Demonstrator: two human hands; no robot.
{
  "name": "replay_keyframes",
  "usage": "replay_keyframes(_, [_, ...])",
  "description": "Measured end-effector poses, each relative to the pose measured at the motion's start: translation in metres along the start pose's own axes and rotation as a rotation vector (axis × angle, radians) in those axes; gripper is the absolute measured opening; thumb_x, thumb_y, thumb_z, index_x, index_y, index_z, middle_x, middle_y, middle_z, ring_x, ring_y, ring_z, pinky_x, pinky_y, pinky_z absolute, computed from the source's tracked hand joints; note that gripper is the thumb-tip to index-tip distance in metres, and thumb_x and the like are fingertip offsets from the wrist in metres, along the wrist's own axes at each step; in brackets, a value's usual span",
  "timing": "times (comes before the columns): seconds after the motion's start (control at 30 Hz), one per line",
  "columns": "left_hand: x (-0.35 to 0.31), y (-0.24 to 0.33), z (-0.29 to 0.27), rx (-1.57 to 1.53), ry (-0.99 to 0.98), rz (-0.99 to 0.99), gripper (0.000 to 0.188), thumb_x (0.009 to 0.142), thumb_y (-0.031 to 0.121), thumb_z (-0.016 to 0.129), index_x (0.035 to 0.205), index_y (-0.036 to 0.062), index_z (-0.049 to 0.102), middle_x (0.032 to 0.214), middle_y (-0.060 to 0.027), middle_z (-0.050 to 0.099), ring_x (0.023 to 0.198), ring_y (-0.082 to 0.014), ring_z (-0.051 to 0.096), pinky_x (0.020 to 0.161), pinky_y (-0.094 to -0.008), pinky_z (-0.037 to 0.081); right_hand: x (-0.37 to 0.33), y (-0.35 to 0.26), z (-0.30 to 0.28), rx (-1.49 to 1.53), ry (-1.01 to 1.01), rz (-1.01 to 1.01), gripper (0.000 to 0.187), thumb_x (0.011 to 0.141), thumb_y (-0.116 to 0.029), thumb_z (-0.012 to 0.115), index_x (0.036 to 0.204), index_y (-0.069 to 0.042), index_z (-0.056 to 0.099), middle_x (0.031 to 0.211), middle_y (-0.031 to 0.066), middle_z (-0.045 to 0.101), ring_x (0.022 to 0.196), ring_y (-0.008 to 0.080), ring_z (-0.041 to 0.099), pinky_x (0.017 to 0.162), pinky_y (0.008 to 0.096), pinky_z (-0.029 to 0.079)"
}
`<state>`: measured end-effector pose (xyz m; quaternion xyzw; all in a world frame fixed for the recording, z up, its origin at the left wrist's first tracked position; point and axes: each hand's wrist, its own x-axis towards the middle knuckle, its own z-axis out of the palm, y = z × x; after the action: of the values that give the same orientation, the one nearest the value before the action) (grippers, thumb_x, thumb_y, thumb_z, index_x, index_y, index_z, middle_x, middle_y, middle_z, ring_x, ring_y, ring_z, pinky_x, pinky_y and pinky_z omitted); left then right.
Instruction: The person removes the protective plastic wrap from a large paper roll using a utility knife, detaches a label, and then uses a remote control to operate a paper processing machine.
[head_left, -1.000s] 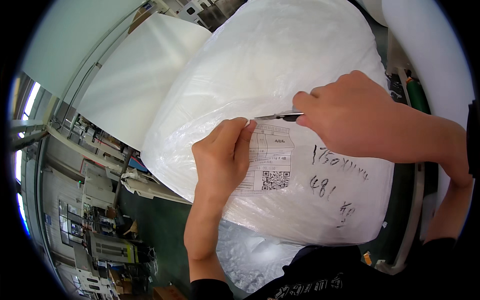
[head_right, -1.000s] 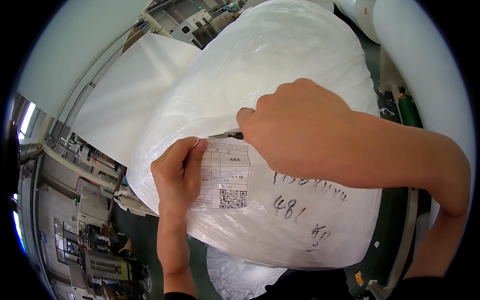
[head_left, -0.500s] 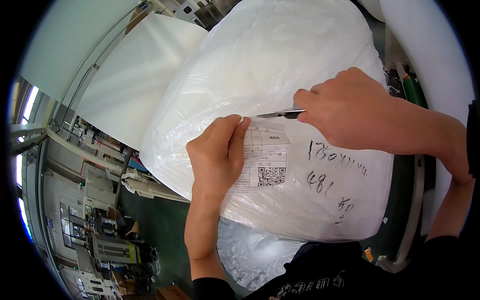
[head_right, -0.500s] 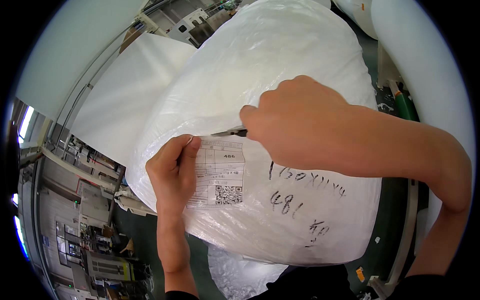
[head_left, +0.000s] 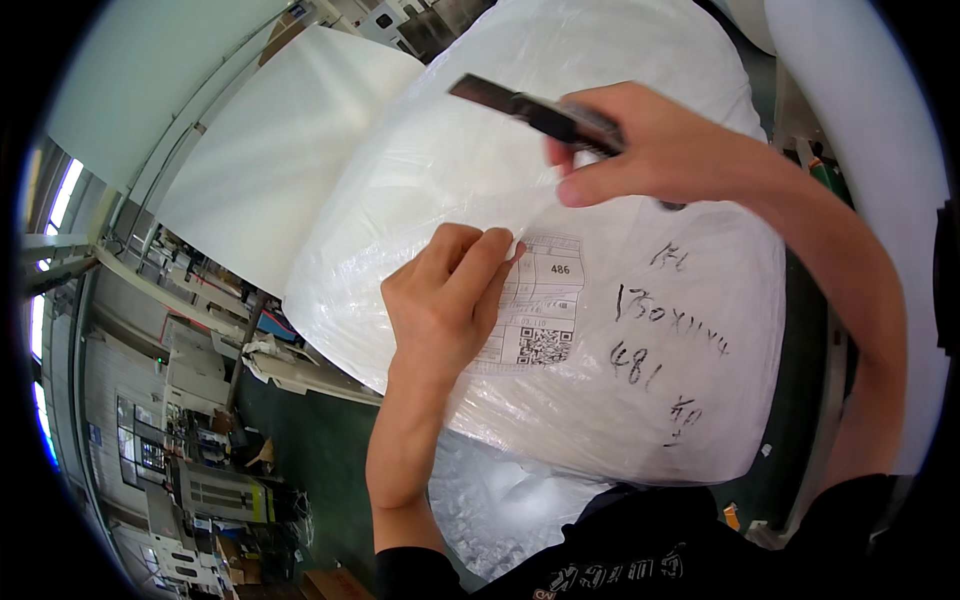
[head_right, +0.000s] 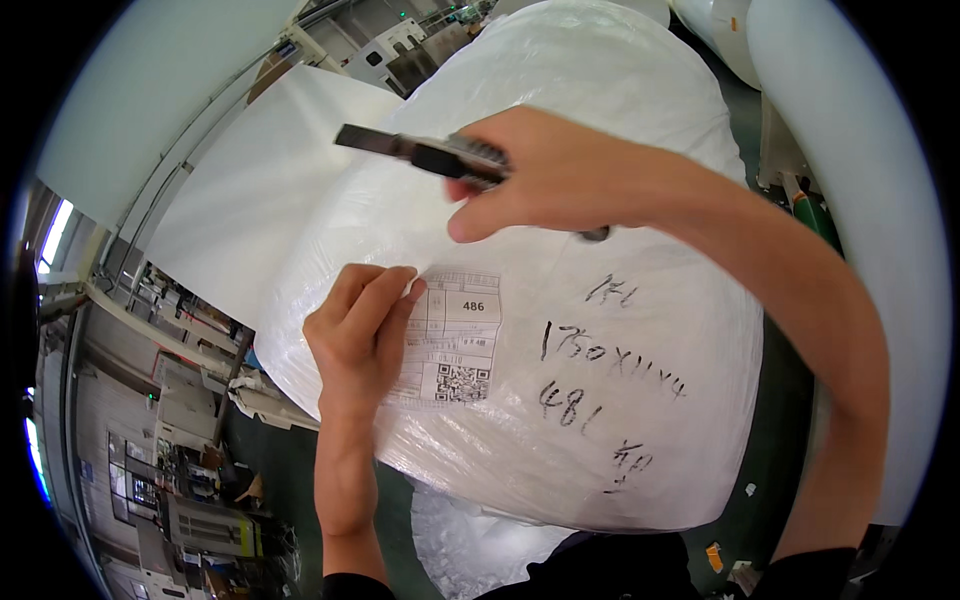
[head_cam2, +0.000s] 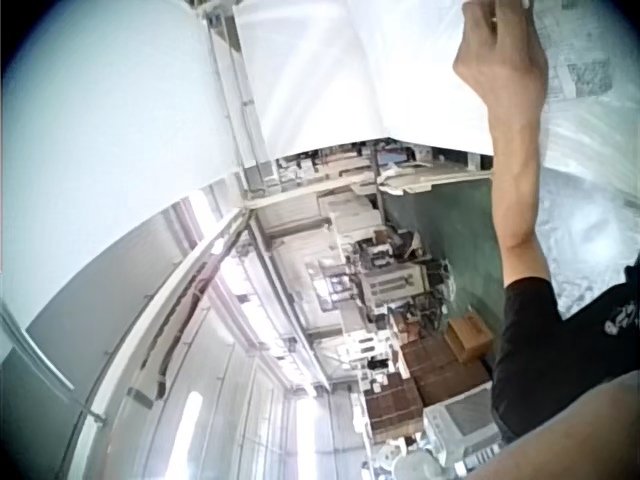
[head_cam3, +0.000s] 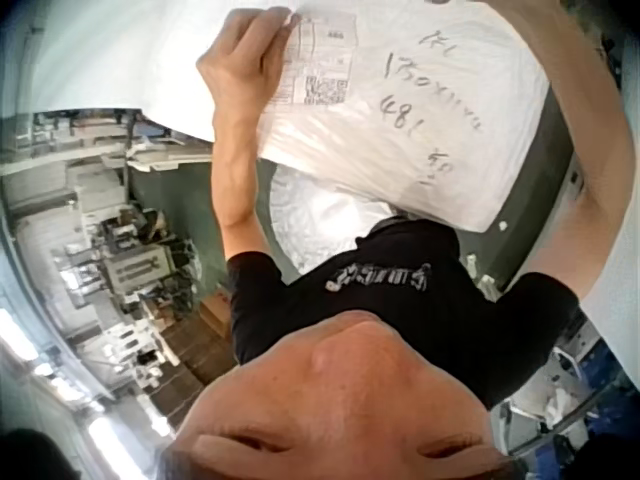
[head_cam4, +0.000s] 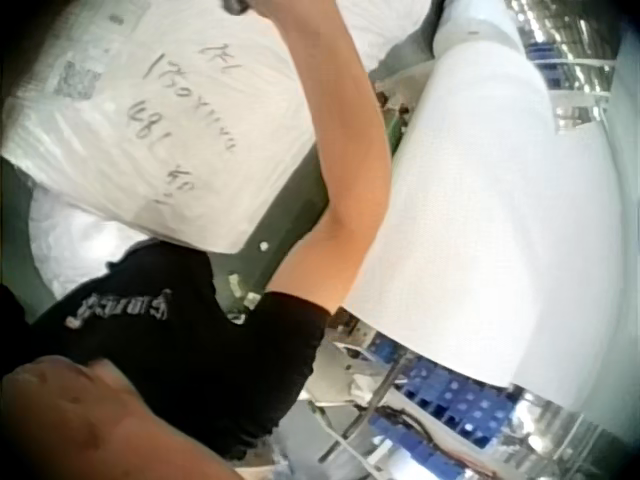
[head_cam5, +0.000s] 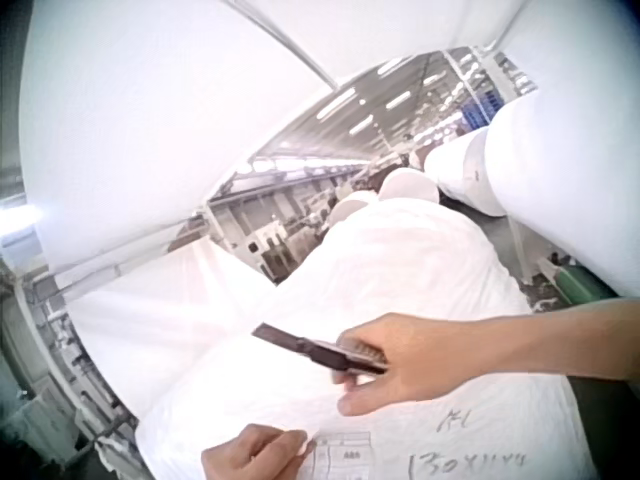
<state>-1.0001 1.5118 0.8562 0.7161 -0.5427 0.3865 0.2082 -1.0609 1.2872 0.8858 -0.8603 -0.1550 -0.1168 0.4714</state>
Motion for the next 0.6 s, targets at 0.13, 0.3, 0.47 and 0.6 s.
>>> replay_keyframes(0.13, [0.003,0.006,-0.005,0.030,-0.032,0.037,0.016,0.069,-0.003,0.067,0.083,0.0036,0.062,0.062,-0.0067,0.055,0.049,-0.0201,0.053,0.044,-0.0268,0.040,0.023,0.000,0.007,0.334,-0.278,0.076,0.016,0.067,-0.007,0.062,0.082,-0.002,0.062,0.059,0.0005,0.049,0.047,0.0077,0.042,0.045,0.0224,0.032])
replay_keyframes(0.3, [-0.002,0.004,-0.001,0.061,-0.044,0.050,0.020,0.067,-0.001,0.068,0.085,0.0050,0.061,0.059,-0.0042,0.051,0.044,-0.0178,0.048,0.041,-0.0269,0.037,0.037,0.002,0.000,0.083,-0.412,0.160,0.012,0.065,-0.008,0.064,0.076,-0.002,0.062,0.058,0.0008,0.051,0.047,0.0089,0.042,0.044,0.0236,0.032])
replay_keyframes(0.47, [-0.003,-0.001,0.008,0.153,0.073,0.108,0.029,0.063,0.004,0.069,0.091,0.0071,0.064,0.068,-0.0008,0.052,0.046,-0.0134,0.047,0.040,-0.0245,0.037,0.032,-0.006,0.002,-0.001,-0.292,0.124,0.010,0.067,-0.009,0.064,0.073,-0.002,0.060,0.057,-0.0004,0.050,0.048,0.0086,0.041,0.044,0.0243,0.032])
replay_keyframes(0.6, [-0.002,0.008,0.003,0.154,0.100,0.138,0.032,0.060,0.000,0.074,0.090,0.0046,0.067,0.073,-0.0046,0.054,0.055,-0.0158,0.052,0.045,-0.0247,0.041,0.018,-0.002,0.003,0.053,-0.244,0.029,0.008,0.071,-0.009,0.064,0.074,-0.003,0.060,0.058,-0.0015,0.049,0.051,0.0071,0.041,0.048,0.0243,0.034])
